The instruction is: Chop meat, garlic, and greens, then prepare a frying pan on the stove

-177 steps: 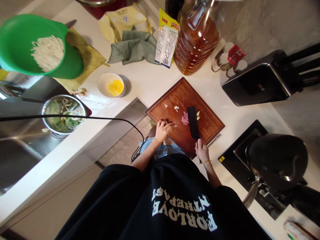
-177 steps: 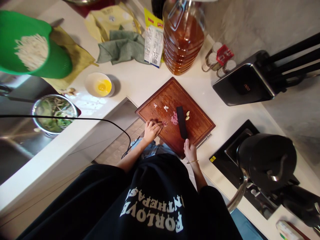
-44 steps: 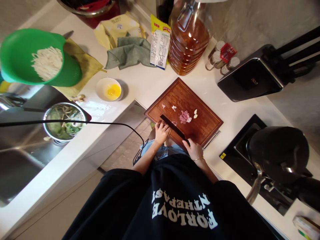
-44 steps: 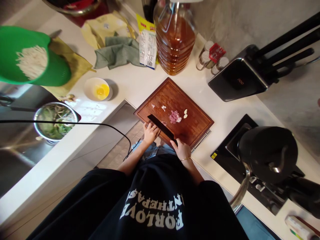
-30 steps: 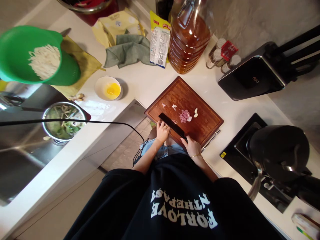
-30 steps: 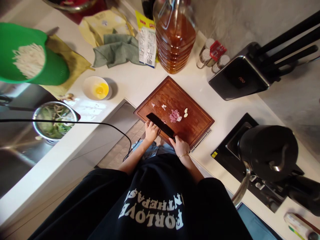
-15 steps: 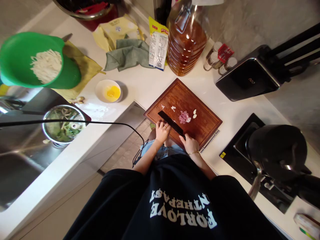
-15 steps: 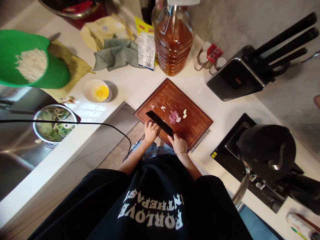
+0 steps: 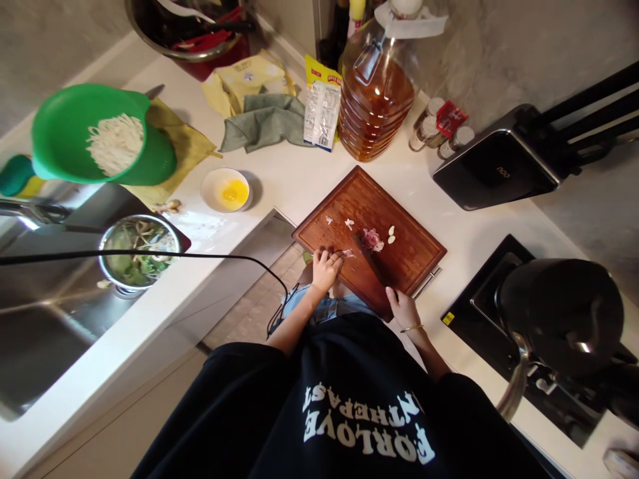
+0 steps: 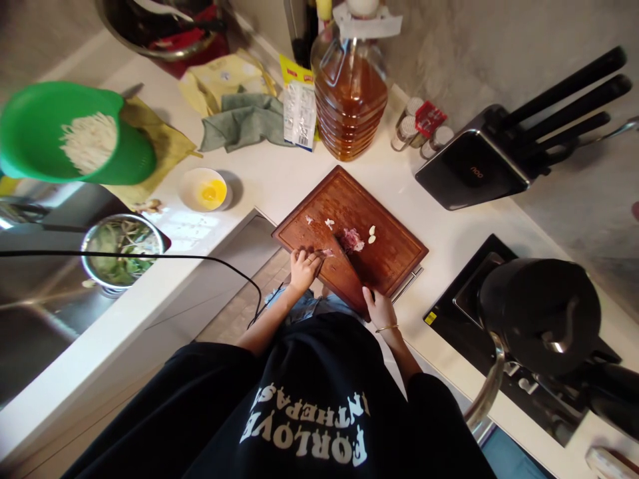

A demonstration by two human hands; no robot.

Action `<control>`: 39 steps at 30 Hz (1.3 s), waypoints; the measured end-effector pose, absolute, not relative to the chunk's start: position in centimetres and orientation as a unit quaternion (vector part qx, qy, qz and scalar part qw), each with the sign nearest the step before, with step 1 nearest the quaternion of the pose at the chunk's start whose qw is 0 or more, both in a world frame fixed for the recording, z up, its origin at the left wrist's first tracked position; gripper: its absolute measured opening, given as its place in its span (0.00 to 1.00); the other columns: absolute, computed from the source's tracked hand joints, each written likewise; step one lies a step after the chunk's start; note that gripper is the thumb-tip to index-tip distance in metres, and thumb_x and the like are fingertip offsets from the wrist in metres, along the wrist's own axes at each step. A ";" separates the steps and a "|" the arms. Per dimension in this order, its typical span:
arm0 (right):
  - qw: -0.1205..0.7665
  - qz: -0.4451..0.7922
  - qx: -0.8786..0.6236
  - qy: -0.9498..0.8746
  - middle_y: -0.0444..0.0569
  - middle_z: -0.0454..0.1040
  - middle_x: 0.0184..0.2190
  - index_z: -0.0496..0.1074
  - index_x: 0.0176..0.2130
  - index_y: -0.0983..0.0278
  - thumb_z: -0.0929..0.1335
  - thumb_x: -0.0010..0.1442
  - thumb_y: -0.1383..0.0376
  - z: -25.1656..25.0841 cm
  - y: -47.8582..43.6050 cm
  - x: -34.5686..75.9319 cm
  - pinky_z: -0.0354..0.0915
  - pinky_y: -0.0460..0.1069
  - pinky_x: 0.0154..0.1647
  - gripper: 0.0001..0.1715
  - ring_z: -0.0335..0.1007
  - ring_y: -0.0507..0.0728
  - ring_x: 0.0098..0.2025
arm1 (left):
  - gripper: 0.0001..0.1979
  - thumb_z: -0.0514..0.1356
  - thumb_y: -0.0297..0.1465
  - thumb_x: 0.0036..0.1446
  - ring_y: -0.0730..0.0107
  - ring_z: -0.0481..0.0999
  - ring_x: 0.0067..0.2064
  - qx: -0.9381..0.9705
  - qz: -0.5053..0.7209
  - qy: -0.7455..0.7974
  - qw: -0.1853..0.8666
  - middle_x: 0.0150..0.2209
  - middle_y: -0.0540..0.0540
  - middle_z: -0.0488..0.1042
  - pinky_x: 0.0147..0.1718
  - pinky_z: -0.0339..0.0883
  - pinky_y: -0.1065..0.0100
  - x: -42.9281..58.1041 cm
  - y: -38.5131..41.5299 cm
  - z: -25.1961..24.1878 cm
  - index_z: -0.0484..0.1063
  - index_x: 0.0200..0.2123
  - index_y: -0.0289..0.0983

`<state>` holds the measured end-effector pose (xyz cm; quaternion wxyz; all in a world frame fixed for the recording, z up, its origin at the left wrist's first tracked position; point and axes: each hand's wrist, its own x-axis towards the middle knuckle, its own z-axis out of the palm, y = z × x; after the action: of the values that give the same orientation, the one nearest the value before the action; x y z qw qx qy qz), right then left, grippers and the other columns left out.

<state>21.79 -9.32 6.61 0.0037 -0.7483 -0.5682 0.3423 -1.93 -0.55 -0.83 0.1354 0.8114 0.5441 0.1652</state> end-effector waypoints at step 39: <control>-0.115 0.255 -0.711 -0.646 0.56 0.77 0.28 0.72 0.41 0.65 0.51 0.63 0.46 6.7 -4.6 16.2 0.53 0.46 0.27 0.35 0.72 0.56 0.28 | 0.13 0.50 0.29 0.62 0.59 0.69 0.45 0.830 0.142 0.525 0.122 0.38 0.45 0.76 0.51 0.55 0.50 -1.5 -0.5 -0.9 0.75 0.37 0.41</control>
<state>16.24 -4.58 6.68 -0.1151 -0.7105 -0.6457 0.2549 -1.49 -0.51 -0.86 0.1219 0.8301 0.5253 0.1421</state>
